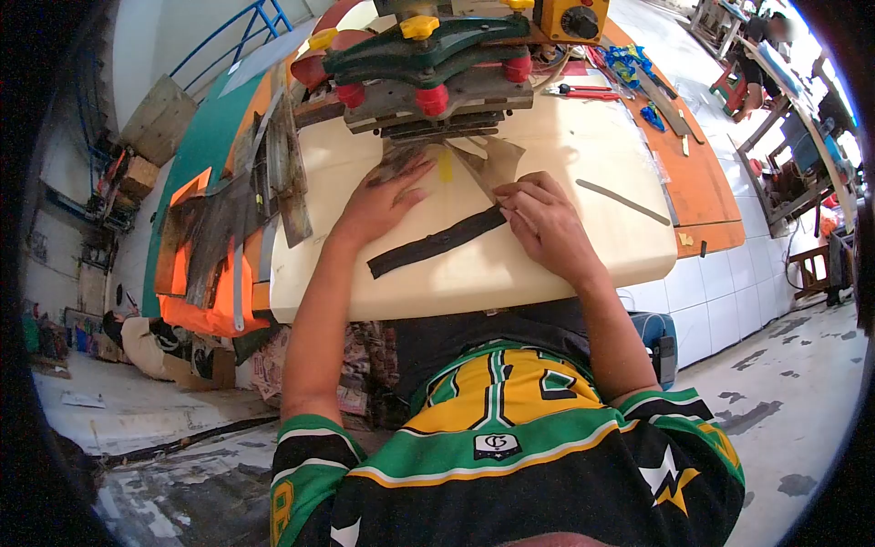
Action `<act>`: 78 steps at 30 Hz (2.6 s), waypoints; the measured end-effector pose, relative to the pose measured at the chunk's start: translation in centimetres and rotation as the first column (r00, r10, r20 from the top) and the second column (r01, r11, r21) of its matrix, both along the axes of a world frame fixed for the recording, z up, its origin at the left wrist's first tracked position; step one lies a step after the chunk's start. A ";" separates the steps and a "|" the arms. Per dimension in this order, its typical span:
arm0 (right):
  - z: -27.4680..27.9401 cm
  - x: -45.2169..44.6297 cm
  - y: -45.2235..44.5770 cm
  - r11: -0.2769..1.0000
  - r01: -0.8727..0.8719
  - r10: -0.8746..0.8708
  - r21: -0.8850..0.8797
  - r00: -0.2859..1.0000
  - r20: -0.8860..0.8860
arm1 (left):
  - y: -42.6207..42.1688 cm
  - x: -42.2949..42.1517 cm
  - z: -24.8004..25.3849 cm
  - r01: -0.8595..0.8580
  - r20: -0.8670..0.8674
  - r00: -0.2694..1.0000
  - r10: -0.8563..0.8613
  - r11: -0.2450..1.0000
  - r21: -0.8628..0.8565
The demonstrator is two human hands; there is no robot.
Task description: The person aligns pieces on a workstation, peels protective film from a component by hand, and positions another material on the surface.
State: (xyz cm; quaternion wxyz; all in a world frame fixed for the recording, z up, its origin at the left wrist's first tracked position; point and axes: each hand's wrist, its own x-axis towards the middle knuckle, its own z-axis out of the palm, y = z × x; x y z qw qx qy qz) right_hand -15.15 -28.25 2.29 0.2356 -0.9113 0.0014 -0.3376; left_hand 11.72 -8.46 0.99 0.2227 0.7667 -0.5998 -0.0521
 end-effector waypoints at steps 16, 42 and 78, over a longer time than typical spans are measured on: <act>0.5 -0.2 0.4 0.987 -0.097 0.095 -0.129 0.995 -0.024 | -0.9 -0.9 -0.4 -0.138 0.169 0.978 0.123 0.987 0.080; -0.3 0.2 0.1 0.975 0.199 -0.209 0.098 0.971 0.112 | -3.6 -1.9 -1.2 -0.083 0.225 0.969 0.100 0.993 -0.083; 0.1 0.1 0.3 0.984 0.170 -0.174 0.045 0.980 0.097 | -4.2 -1.4 -2.1 -0.140 0.183 0.970 0.159 0.983 -0.117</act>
